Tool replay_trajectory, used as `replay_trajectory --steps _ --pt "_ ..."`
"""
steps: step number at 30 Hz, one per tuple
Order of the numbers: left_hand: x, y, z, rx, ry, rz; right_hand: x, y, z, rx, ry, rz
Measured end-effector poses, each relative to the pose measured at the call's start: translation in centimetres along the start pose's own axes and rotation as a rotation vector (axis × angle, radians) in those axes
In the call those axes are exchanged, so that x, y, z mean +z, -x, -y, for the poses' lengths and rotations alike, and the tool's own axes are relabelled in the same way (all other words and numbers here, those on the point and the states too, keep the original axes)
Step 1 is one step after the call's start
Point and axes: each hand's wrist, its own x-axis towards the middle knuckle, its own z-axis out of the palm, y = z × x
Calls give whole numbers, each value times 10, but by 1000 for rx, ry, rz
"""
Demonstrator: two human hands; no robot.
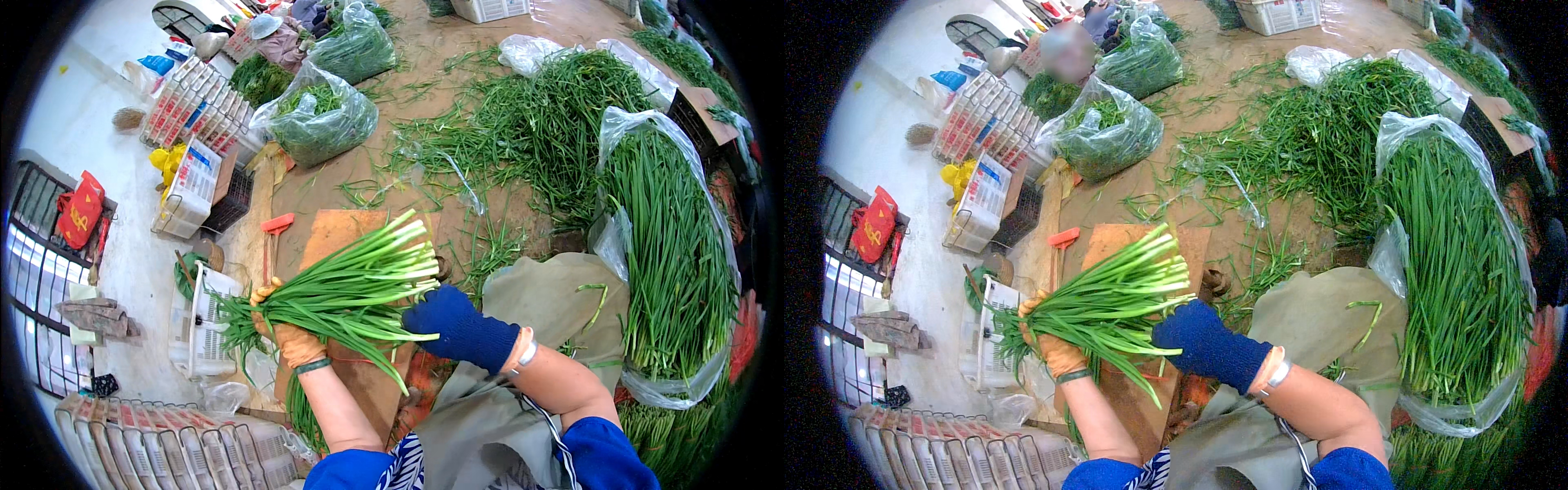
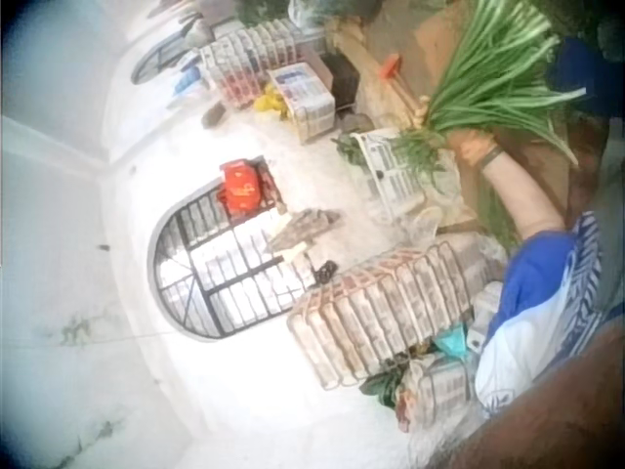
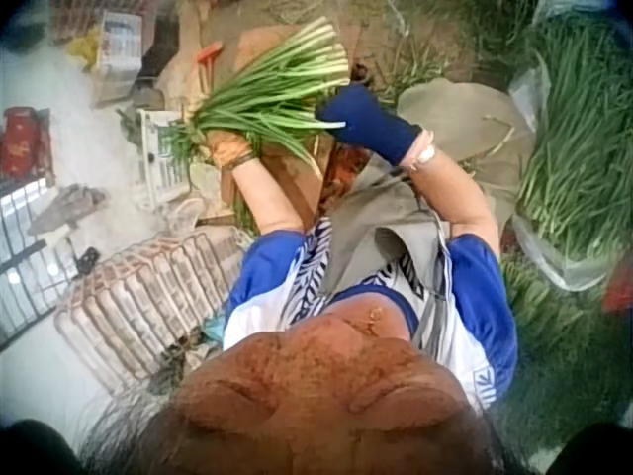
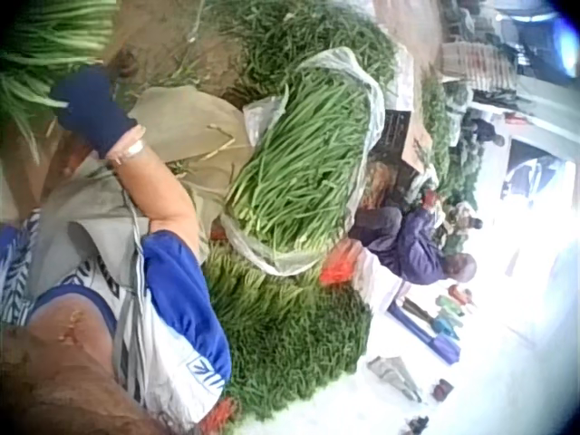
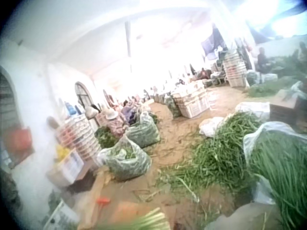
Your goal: The person removes bunches of green chives from a large plastic bag, separates them by hand, and aligns them into bundles on a wooden board.
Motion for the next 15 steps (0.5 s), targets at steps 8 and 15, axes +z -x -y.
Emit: replay_trajectory --steps 8,15 --pt "-18 4 15 -348 812 -100 -24 18 16 108 -241 25" --pt "61 6 -29 9 448 155 -60 36 -19 530 -334 -58"
